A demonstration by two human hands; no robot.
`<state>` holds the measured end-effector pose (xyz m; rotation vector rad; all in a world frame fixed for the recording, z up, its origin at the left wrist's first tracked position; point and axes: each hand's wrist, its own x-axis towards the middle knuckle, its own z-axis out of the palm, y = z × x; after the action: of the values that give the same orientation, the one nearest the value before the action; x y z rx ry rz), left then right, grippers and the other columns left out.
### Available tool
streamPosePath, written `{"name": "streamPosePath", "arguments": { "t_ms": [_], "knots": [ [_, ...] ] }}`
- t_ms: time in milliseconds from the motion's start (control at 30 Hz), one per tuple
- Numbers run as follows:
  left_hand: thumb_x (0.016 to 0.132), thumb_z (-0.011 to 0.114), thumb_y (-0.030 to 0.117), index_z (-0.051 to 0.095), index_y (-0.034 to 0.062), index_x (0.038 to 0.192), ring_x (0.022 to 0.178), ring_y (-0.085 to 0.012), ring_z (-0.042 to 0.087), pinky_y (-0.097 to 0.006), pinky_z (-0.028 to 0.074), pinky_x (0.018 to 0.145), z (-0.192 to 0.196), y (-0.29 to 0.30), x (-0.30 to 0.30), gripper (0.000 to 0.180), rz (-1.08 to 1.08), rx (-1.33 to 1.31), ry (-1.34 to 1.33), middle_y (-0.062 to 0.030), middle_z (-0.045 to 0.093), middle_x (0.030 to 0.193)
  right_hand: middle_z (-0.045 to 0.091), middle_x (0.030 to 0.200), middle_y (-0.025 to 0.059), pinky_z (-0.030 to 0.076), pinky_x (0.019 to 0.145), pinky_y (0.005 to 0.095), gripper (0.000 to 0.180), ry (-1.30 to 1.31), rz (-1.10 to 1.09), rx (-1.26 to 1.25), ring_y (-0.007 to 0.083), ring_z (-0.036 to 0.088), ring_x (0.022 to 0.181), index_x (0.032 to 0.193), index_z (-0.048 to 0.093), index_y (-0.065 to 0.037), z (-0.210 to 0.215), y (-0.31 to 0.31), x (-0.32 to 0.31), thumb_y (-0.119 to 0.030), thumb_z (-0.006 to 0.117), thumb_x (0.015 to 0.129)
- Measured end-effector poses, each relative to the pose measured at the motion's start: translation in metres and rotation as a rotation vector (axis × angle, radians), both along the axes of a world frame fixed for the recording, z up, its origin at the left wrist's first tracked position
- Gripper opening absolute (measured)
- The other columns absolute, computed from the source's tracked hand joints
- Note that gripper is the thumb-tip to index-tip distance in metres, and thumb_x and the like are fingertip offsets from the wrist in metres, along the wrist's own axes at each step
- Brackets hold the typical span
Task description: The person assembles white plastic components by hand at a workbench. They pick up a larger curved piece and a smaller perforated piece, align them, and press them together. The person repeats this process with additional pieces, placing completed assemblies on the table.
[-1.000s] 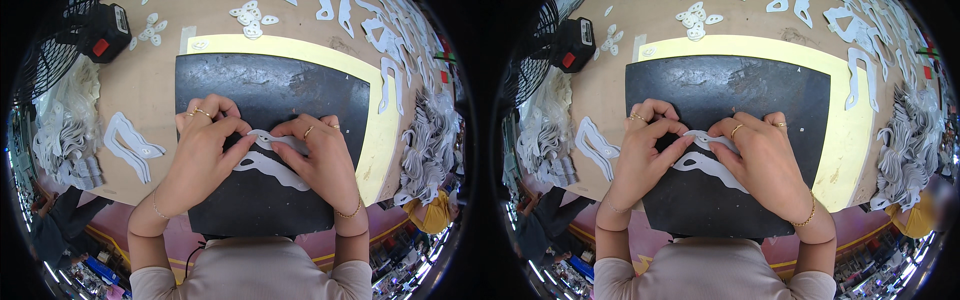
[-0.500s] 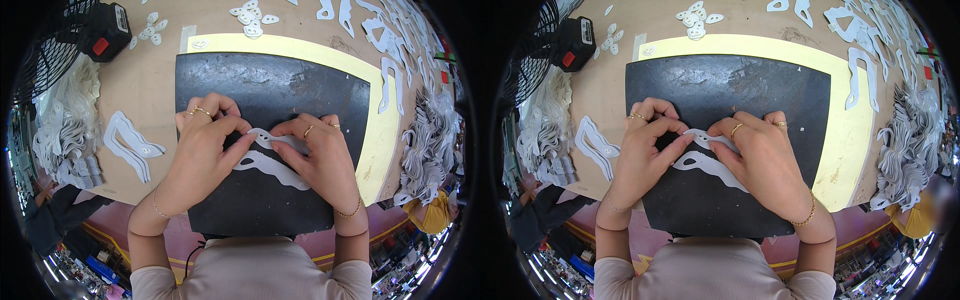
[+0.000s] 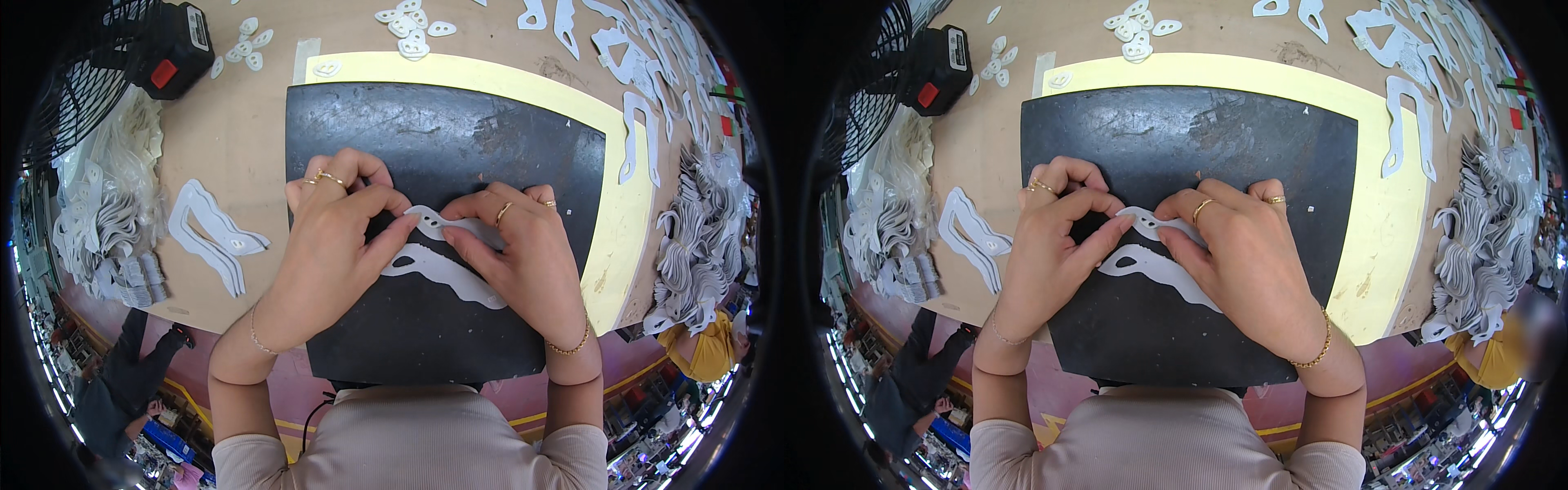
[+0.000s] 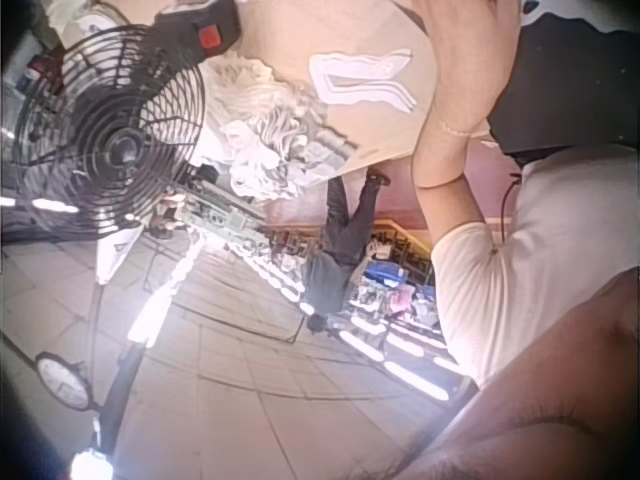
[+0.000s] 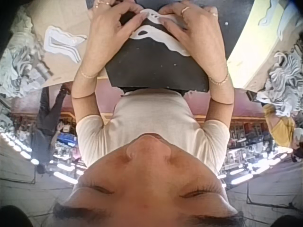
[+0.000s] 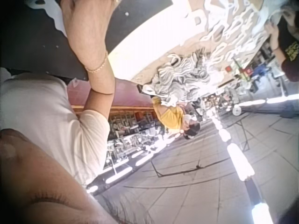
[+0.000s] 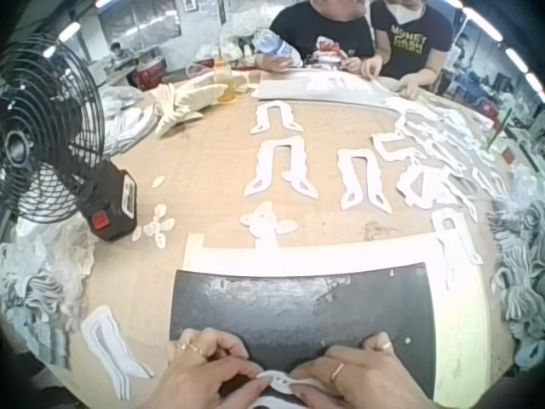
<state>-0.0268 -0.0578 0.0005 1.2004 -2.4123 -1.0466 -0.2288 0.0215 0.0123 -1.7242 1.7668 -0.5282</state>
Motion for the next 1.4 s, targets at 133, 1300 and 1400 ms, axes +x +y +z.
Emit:
{"name": "streamPosePath", "arguments": {
  "t_ms": [133,1300,1400],
  "knots": [
    [0.083,0.079,0.015,0.074,0.0025,0.090,0.102,-0.0256,0.052,-0.037,0.037,0.095,0.0003,0.0004,-0.0001,0.015,0.003,-0.004,0.000,-0.0072,0.057,0.103,0.062,0.081,0.0056,0.034,0.080,0.0374,0.010,0.001,-0.004,-0.007,0.0258,0.055,0.068,0.098,0.073,-0.011,-0.0006,0.0000,0.0006,-0.017,0.074,0.091],
    [0.083,0.079,0.014,0.072,0.0053,0.090,0.096,-0.0264,0.051,-0.038,0.036,0.086,-0.0053,0.0012,-0.0039,0.014,0.041,-0.029,0.046,-0.0063,0.056,0.097,0.063,0.079,0.0064,0.035,0.077,0.0371,0.010,0.023,-0.027,-0.057,0.0270,0.058,0.065,0.097,0.075,-0.011,-0.0035,0.0000,0.0027,-0.016,0.076,0.088],
    [0.082,0.080,0.013,0.068,0.0081,0.096,0.094,-0.0264,0.052,-0.038,0.035,0.085,-0.0035,0.0002,-0.0046,0.019,0.061,0.000,0.063,-0.0054,0.058,0.096,0.063,0.079,0.0064,0.035,0.078,0.0369,0.010,0.024,-0.026,-0.066,0.0270,0.058,0.065,0.097,0.075,-0.011,-0.0039,0.0001,0.0028,-0.016,0.076,0.088]
  ]
}}
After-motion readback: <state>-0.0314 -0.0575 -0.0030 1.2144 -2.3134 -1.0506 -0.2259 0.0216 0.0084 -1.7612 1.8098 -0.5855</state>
